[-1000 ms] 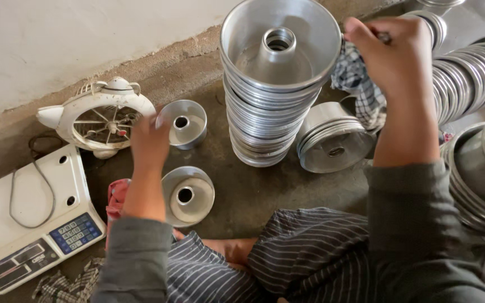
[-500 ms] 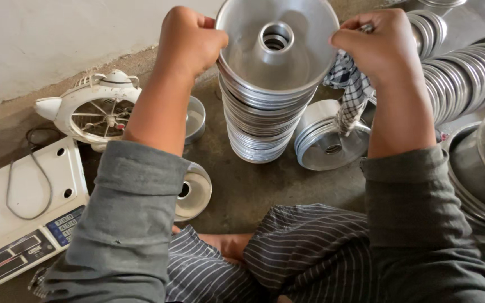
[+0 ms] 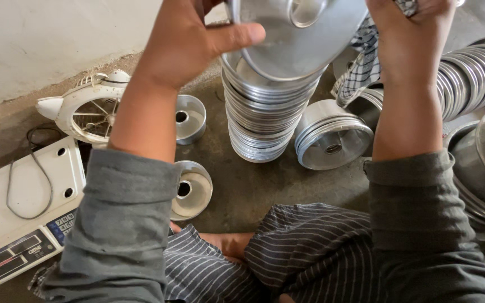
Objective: The person sits on the floor and wipes the interior and exterior surfaces of metal funnel-shaped parts using a cloth. The person handles the parts one at a time, turning them over to clean different sides, and stacks the cleaned parts into a pile.
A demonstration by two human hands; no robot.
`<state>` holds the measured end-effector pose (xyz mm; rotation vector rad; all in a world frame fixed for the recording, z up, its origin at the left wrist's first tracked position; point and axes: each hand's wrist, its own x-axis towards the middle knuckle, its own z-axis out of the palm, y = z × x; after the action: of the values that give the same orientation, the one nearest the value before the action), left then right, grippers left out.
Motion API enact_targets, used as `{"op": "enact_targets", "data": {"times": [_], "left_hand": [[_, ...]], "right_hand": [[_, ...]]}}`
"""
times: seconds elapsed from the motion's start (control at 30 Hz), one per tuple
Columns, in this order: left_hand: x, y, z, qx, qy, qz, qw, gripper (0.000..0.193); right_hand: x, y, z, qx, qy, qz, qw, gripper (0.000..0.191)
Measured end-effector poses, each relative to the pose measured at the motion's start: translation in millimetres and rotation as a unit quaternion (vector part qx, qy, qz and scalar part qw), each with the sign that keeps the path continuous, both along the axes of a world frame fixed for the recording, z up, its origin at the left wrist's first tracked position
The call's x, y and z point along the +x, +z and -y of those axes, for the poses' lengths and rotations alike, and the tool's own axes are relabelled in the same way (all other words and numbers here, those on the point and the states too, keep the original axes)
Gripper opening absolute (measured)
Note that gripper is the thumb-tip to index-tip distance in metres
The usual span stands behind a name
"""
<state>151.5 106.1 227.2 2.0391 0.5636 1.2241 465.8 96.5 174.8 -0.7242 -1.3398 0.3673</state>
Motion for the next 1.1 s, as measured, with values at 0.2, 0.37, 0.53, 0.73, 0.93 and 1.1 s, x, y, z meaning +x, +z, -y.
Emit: {"op": "enact_targets", "data": {"times": [0.2,0.37,0.53,0.73,0.93,1.1], "left_hand": [[4.8,-5.0,9.3,0.224,0.075,-0.160,0.958,0.088],[16.4,-15.2,30.5,0.336,0.112,-0.217,0.910,0.113],[15.0,-20.6,44.0,0.365,0.141,-0.247,0.886,0.115],[12.8,-23.0,43.7,0.357,0.137,-0.237,0.893,0.117],[16.1,-22.7,45.4,0.335,0.136,-0.217,0.907,0.114],[14.4,-25.1,42.9,0.261,0.158,-0.147,0.941,0.107]], "right_hand": [[8.2,-9.2,2.7,0.004,-0.076,0.070,0.995,0.007],[23.5,-33.2,31.6,-0.093,-0.064,-0.052,0.992,0.015],[44.5,-69.6,37.1,-0.137,0.036,-0.294,0.945,0.014],[51.5,-91.6,24.5,-0.152,0.093,-0.414,0.893,0.013],[49.7,-100.8,20.5,-0.157,0.077,-0.402,0.899,0.014],[59.3,-109.5,15.1,-0.134,0.083,-0.393,0.906,0.017]]}}
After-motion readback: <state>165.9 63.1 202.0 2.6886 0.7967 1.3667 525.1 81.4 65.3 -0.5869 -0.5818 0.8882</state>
